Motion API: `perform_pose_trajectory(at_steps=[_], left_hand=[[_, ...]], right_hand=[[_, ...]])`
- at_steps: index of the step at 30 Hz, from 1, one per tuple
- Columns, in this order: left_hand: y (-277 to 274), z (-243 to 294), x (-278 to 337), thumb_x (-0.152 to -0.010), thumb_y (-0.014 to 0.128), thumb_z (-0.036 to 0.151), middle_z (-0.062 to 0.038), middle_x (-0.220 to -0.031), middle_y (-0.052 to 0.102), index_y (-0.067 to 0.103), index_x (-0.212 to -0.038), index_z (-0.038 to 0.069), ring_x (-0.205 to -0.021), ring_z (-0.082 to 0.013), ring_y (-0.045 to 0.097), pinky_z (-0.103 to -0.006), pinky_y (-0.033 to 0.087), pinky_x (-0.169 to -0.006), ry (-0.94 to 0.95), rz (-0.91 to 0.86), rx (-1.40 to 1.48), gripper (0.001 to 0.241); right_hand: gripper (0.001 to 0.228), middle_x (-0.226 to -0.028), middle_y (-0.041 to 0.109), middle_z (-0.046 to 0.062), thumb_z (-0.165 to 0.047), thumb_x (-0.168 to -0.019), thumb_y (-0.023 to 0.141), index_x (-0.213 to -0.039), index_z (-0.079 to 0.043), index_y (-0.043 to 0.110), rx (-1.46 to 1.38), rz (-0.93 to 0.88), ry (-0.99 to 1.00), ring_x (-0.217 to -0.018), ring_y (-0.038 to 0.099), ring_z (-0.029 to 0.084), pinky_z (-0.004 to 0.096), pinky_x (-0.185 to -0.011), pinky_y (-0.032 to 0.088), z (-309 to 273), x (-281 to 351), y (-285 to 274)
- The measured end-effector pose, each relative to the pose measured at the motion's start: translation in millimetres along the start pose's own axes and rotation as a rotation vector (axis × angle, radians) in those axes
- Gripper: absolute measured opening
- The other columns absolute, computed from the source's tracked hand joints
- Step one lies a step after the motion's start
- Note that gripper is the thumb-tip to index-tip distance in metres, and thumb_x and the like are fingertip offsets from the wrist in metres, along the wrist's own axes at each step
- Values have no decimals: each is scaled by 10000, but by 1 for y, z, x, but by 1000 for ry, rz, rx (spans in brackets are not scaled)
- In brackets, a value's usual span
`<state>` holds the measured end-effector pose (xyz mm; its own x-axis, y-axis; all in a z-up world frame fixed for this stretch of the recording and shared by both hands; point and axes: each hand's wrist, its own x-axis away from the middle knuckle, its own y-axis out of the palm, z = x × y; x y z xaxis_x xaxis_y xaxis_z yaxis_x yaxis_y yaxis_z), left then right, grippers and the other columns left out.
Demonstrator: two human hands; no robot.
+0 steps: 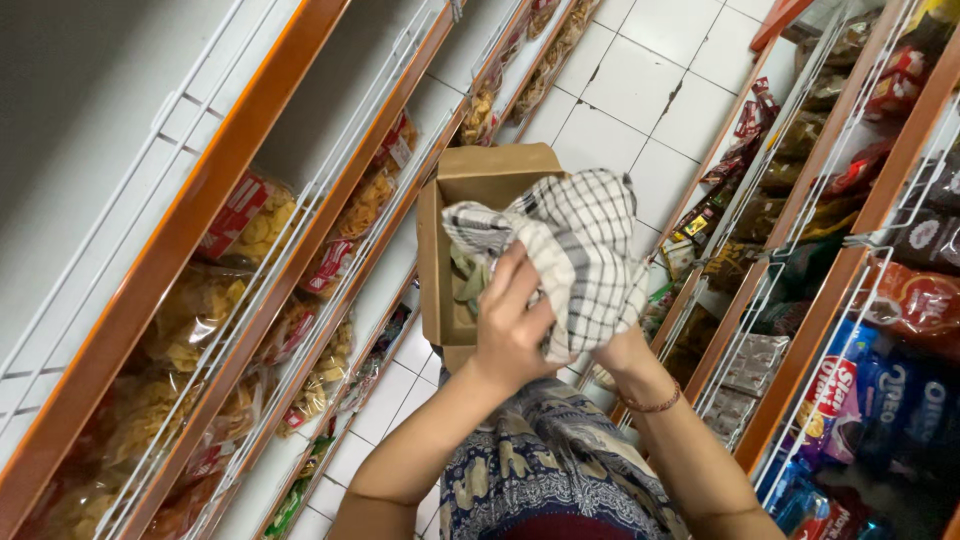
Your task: The person takes milk cartons from a cardboard box, wipes each one with a cloth, and places them onto a metal shelf in a convenience store.
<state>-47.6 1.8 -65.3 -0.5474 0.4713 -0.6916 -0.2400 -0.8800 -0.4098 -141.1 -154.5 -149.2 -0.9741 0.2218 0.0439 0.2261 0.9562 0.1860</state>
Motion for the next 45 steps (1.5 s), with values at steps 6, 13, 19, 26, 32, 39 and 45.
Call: perform_pose_trajectory(at_steps=[6, 13, 19, 26, 32, 39, 45], left_hand=[[23, -39, 26, -951, 693, 103, -259, -1082, 651, 768, -1236, 45, -1056, -464, 588, -475, 463, -921, -440, -106, -421, 301], [57, -27, 86, -932, 615, 97, -220, -1311, 624, 687, -1223, 61, -1274, -424, 566, -551, 370, -1147, -130, 76, -433, 302], [57, -1, 82, -1008, 574, 251, -112, -1314, 666, 646, -1289, -8, -1219, -204, 613, -378, 453, -1083, -992, 306, 968, 388], [41, -2, 80, -880, 742, 150, -133, -1224, 699, 648, -1272, -8, -1144, -243, 680, -365, 553, -994, -631, -49, 559, 433], [27, -30, 65, -779, 740, 99, -178, -1261, 650, 614, -1269, -2, -1184, -328, 630, -407, 494, -1038, -307, -181, 270, 516], [60, -30, 74, -995, 665, 51, -128, -1104, 765, 730, -1143, -26, -1035, -237, 719, -347, 557, -939, -866, 200, 536, 179], [69, -1, 91, -953, 701, 71, -84, -1172, 725, 670, -1196, -30, -1083, -190, 691, -335, 526, -985, -742, 239, 621, 265]], right_hand=[[628, -1399, 569, 122, -282, -1011, 618, -1514, 37, 422, 84, -29, -166, -1294, 523, 194, 323, -1125, 410, -46, -5, 35], [449, -1343, 621, 126, -271, -1047, 492, -1385, 25, 518, 553, 319, -517, -1242, 618, 194, 313, -1055, 494, -59, -18, 39], [559, -1369, 627, 132, -320, -1091, 470, -1503, 58, 459, -108, 387, -317, -1221, 623, 197, 324, -1060, 507, -65, -18, 39], [554, -1453, 567, 212, -219, -1104, 530, -1536, 108, 412, 88, 293, -207, -1308, 564, 232, 366, -1127, 466, -75, -22, 28], [474, -1224, 685, 220, -238, -1172, 438, -1406, 153, 567, -236, 85, -62, -1116, 651, 253, 390, -958, 530, -55, -3, 15], [611, -1357, 614, 126, -491, -1096, 278, -1410, -12, 491, -605, 366, 4, -1230, 608, 234, 393, -1069, 508, -39, -11, 39], [748, -1343, 612, 98, -599, -1101, 255, -1492, 0, 473, -546, 473, -153, -1241, 578, 201, 340, -1100, 466, -39, -19, 37]])
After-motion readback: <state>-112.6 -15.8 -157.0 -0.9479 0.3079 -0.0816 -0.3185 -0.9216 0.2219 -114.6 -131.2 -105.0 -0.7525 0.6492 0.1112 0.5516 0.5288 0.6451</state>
